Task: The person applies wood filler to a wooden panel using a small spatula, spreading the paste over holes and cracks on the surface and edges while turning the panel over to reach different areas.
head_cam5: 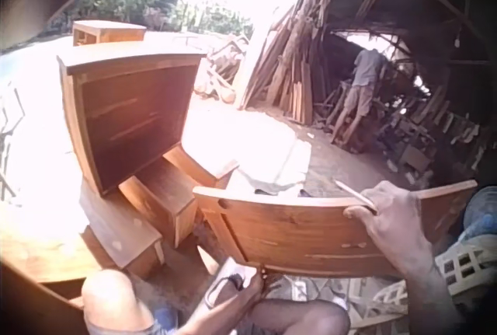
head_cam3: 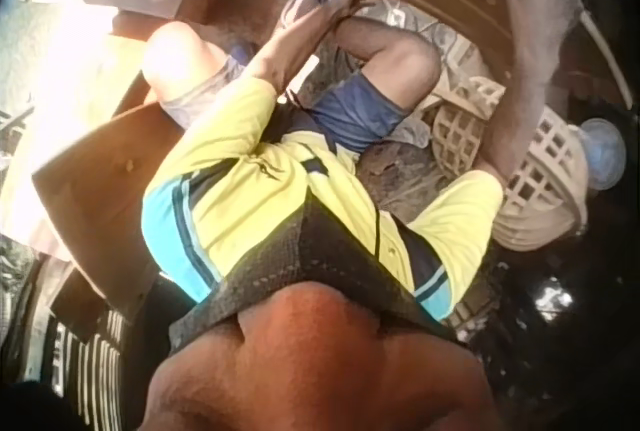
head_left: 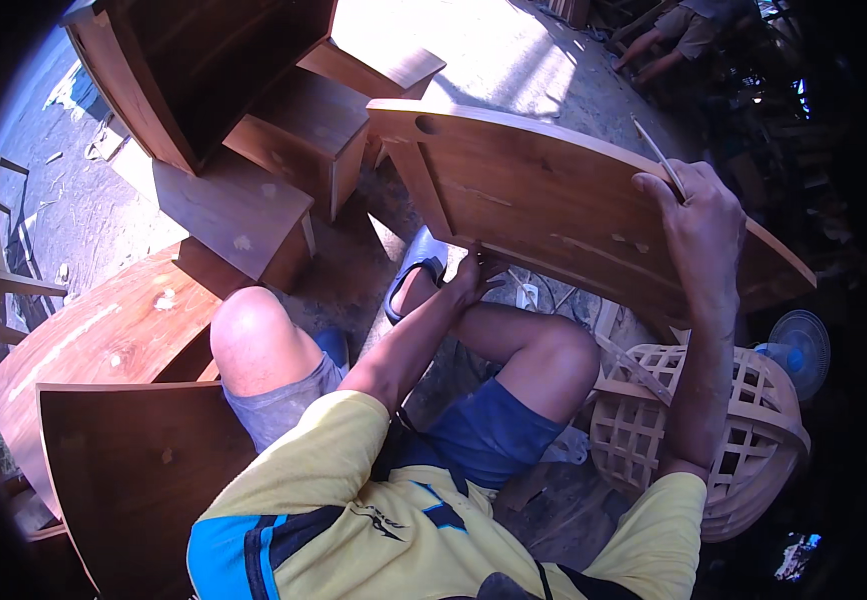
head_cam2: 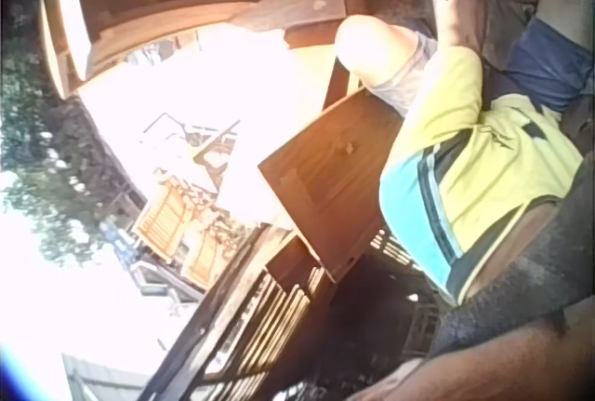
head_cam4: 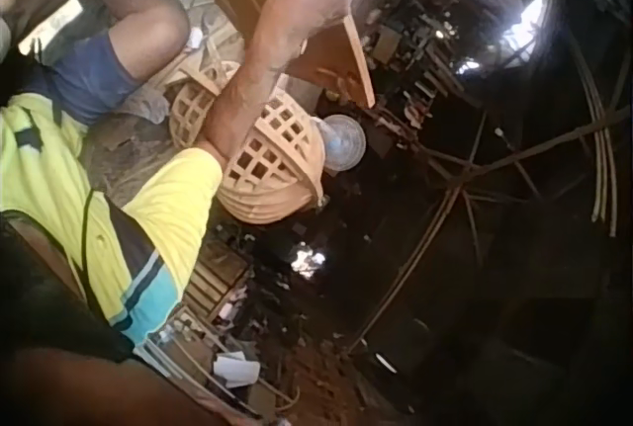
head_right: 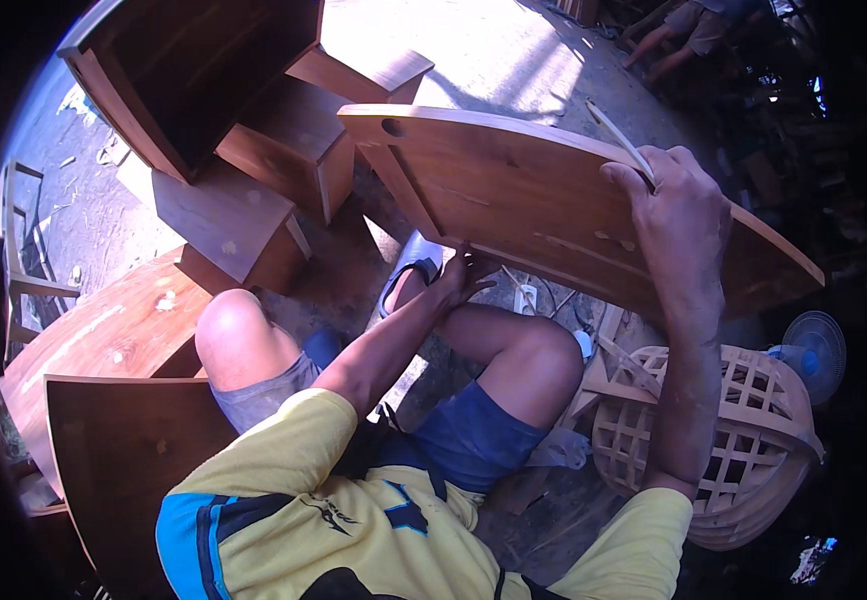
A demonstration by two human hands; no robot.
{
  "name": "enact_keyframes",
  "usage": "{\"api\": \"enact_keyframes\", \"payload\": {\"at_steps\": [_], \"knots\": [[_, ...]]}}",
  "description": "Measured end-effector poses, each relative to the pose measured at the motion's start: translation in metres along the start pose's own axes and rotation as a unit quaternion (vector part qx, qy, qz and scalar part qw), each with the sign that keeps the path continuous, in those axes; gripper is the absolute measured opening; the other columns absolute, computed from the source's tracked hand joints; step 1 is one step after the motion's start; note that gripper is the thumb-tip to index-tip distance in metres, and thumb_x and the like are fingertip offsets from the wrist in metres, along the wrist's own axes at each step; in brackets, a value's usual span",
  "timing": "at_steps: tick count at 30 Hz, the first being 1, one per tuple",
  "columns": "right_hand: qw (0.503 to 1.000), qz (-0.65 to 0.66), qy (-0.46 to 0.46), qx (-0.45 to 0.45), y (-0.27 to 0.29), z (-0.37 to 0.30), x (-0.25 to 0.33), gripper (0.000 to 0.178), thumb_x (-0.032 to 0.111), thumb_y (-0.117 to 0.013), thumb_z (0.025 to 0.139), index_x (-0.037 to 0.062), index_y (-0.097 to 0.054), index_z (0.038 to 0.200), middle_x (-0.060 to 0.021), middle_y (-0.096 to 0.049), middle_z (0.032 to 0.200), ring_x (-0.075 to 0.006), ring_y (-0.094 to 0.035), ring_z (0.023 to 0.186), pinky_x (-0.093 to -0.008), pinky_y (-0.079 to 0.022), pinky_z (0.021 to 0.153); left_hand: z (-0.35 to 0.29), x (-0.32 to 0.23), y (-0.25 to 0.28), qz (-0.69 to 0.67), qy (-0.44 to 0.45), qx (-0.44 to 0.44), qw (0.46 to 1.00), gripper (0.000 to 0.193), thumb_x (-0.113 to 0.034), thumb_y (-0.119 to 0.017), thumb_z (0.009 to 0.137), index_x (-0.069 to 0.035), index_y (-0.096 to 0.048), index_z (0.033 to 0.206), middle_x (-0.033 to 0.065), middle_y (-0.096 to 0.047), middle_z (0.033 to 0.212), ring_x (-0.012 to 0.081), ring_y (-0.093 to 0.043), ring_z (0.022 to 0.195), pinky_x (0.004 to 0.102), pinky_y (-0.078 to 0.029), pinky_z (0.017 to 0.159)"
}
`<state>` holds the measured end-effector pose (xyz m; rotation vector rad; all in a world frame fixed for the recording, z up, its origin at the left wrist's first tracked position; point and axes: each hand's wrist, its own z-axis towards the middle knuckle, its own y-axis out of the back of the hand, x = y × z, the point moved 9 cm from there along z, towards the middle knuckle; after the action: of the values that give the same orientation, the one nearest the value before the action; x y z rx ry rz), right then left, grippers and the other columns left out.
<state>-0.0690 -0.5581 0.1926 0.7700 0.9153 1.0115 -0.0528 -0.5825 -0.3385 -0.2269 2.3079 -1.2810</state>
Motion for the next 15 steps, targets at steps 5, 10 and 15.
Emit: {"api": "enact_keyframes", "payload": {"at_steps": [5, 10, 15], "knots": [[0.996, -0.059, 0.016, 0.064, -0.039, 0.017, 0.066, 0.033, 0.037, -0.071, 0.096, 0.0055, -0.077, 0.102, -0.013, -0.071, 0.102, -0.0311, -0.075, 0.089, -0.0433, -0.06, 0.076, 0.039, 0.024, 0.018, -0.026, 0.057, 0.07, 0.996, 0.086, -0.067, -0.03, 0.106, 0.003, -0.031, 0.156, 0.0232, -0.049, 0.152, 0.0355, -0.042, 0.147, 0.0648, -0.031, 0.118], [0.991, -0.074, -0.008, 0.11, -0.068, 0.026, 0.068, 0.031, 0.033, -0.069, 0.098, 0.0026, -0.075, 0.097, -0.0155, -0.07, 0.099, -0.034, -0.076, 0.09, -0.0453, -0.061, 0.079, 0.041, 0.032, 0.044, -0.013, 0.089, 0.012, 0.996, 0.082, -0.063, -0.034, 0.104, 0.003, -0.036, 0.152, 0.0226, -0.052, 0.146, 0.0348, -0.046, 0.141, 0.062, -0.035, 0.114], [0.992, -0.054, -0.043, 0.105, -0.055, 0.021, 0.056, 0.032, 0.037, -0.069, 0.096, 0.0063, -0.078, 0.101, -0.016, -0.071, 0.099, -0.0349, -0.073, 0.092, -0.0464, -0.058, 0.082, 0.038, 0.035, 0.033, 0.057, 0.097, 0.041, 0.993, 0.069, -0.052, -0.04, 0.102, 0.003, -0.043, 0.143, 0.0211, -0.057, 0.136, 0.0323, -0.052, 0.129, 0.0567, -0.039, 0.107]]}}
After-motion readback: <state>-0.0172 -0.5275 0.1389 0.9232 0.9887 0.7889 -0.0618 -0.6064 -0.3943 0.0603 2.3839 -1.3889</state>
